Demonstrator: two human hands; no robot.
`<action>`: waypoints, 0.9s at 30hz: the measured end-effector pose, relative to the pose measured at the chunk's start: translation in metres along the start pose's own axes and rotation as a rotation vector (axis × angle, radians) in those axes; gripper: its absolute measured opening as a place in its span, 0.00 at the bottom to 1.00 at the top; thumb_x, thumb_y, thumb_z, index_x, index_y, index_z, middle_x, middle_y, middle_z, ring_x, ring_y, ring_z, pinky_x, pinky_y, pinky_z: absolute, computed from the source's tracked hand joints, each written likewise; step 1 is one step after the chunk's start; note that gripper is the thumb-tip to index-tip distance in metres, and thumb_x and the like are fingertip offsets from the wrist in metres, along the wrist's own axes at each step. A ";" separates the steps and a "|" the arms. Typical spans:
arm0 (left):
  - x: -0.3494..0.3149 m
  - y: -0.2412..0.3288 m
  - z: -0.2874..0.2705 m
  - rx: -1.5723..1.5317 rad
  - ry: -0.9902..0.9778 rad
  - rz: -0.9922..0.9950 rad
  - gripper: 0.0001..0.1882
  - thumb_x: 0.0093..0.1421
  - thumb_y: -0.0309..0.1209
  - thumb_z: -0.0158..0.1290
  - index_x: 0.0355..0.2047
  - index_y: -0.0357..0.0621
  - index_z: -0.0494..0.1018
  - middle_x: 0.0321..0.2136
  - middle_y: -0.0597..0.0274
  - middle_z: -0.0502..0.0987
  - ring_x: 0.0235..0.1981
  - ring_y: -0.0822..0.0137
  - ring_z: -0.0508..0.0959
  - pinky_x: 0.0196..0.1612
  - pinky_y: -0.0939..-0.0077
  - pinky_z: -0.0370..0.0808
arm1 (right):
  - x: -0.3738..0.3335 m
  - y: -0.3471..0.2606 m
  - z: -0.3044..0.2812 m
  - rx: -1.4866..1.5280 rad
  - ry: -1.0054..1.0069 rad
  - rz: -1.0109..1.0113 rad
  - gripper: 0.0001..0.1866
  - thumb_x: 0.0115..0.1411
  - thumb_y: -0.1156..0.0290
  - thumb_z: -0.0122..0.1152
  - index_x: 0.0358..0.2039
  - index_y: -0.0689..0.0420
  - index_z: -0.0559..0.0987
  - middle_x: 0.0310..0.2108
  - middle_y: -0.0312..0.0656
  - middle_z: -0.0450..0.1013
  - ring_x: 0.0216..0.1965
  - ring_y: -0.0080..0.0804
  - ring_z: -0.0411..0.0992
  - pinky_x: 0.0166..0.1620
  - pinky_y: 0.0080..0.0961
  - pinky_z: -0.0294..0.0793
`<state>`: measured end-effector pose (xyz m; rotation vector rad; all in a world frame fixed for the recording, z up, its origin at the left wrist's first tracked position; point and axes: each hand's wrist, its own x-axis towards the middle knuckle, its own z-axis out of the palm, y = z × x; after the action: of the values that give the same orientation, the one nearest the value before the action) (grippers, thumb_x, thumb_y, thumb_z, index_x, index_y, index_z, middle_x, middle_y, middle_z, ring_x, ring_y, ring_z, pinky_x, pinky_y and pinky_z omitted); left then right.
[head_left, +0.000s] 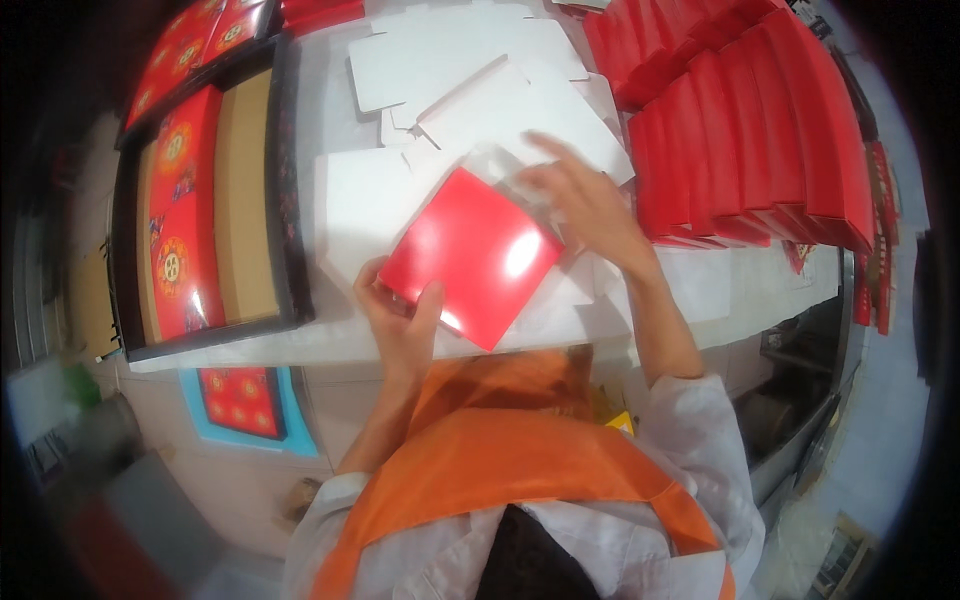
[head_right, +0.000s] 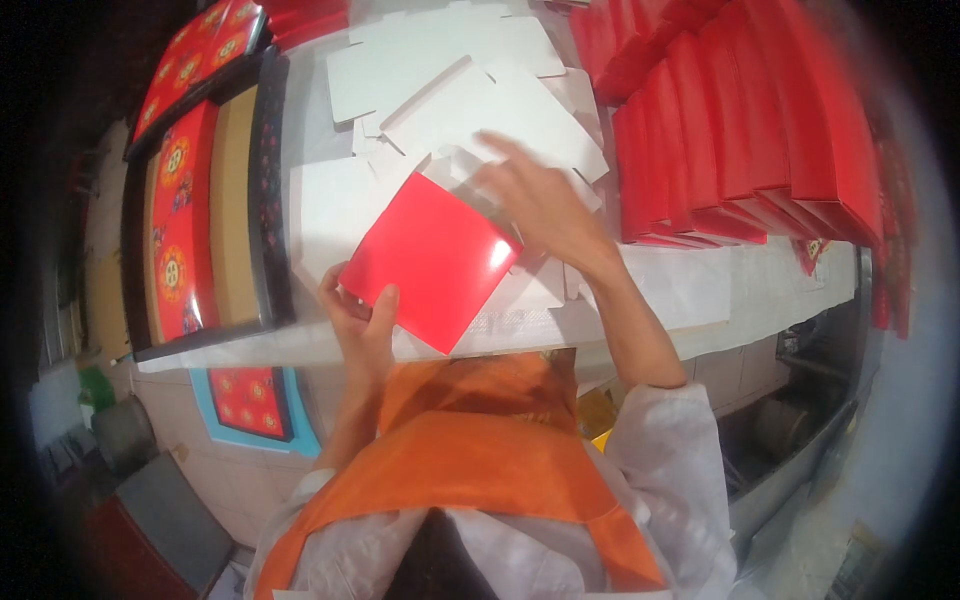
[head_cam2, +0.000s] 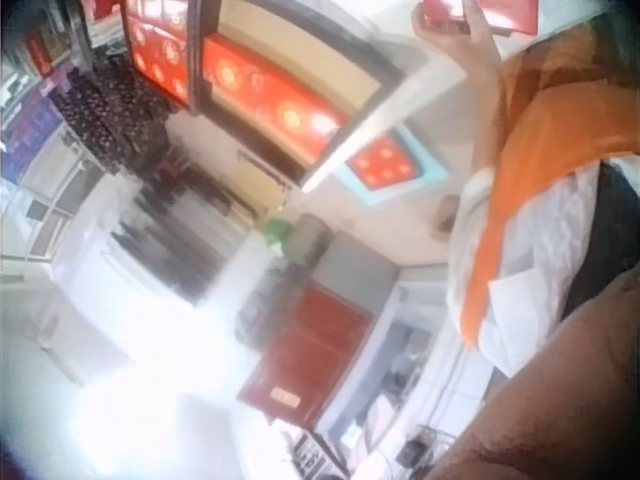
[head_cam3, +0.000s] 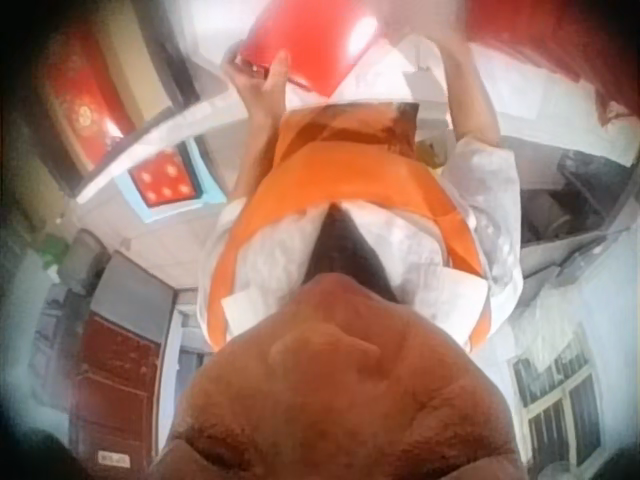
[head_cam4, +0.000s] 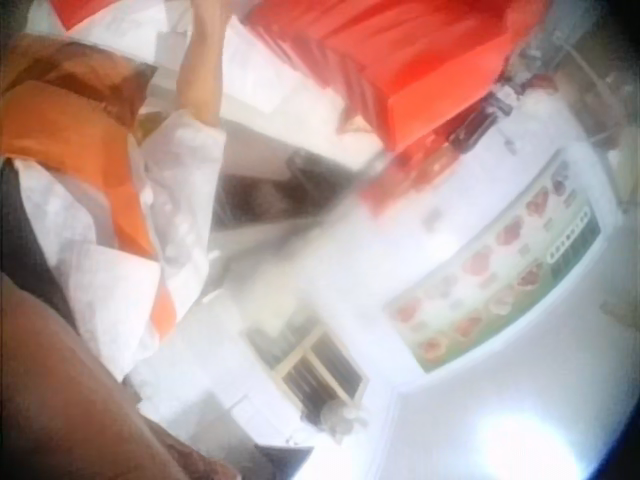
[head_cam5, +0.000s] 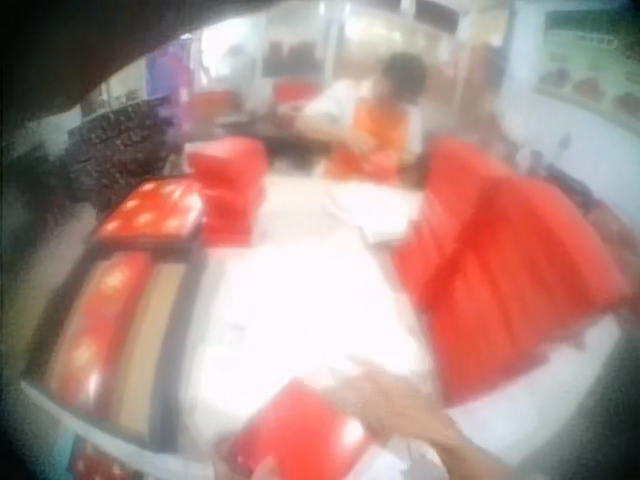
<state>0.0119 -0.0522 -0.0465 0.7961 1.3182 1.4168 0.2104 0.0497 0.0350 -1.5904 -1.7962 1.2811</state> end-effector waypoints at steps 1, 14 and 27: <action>-0.002 0.000 0.001 -0.031 0.012 -0.022 0.29 0.51 0.20 0.52 0.50 0.41 0.50 0.41 0.56 0.63 0.41 0.68 0.69 0.39 0.79 0.70 | -0.001 0.021 0.002 0.136 0.234 -0.108 0.20 0.60 0.64 0.43 0.50 0.60 0.67 0.35 0.44 0.74 0.37 0.29 0.71 0.42 0.22 0.68; -0.092 -0.021 -0.040 -0.012 -0.435 -0.061 0.25 0.53 0.21 0.52 0.47 0.40 0.52 0.42 0.56 0.63 0.42 0.69 0.67 0.46 0.72 0.65 | -0.098 0.056 0.063 0.480 0.325 -0.118 0.07 0.57 0.80 0.45 0.36 0.62 0.70 0.36 0.42 0.69 0.37 0.22 0.67 0.41 0.18 0.67; -0.037 0.031 -0.029 0.542 -0.629 0.080 0.12 0.59 0.30 0.43 0.40 0.35 0.67 0.46 0.50 0.67 0.45 0.62 0.69 0.47 0.73 0.65 | -0.117 0.079 0.074 0.342 0.206 -0.464 0.06 0.56 0.80 0.43 0.30 0.64 0.71 0.43 0.51 0.67 0.43 0.34 0.66 0.44 0.24 0.66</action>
<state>-0.0118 -0.0933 -0.0161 1.5210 1.1706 0.7475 0.2252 -0.0919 -0.0369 -1.0048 -1.5893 1.0849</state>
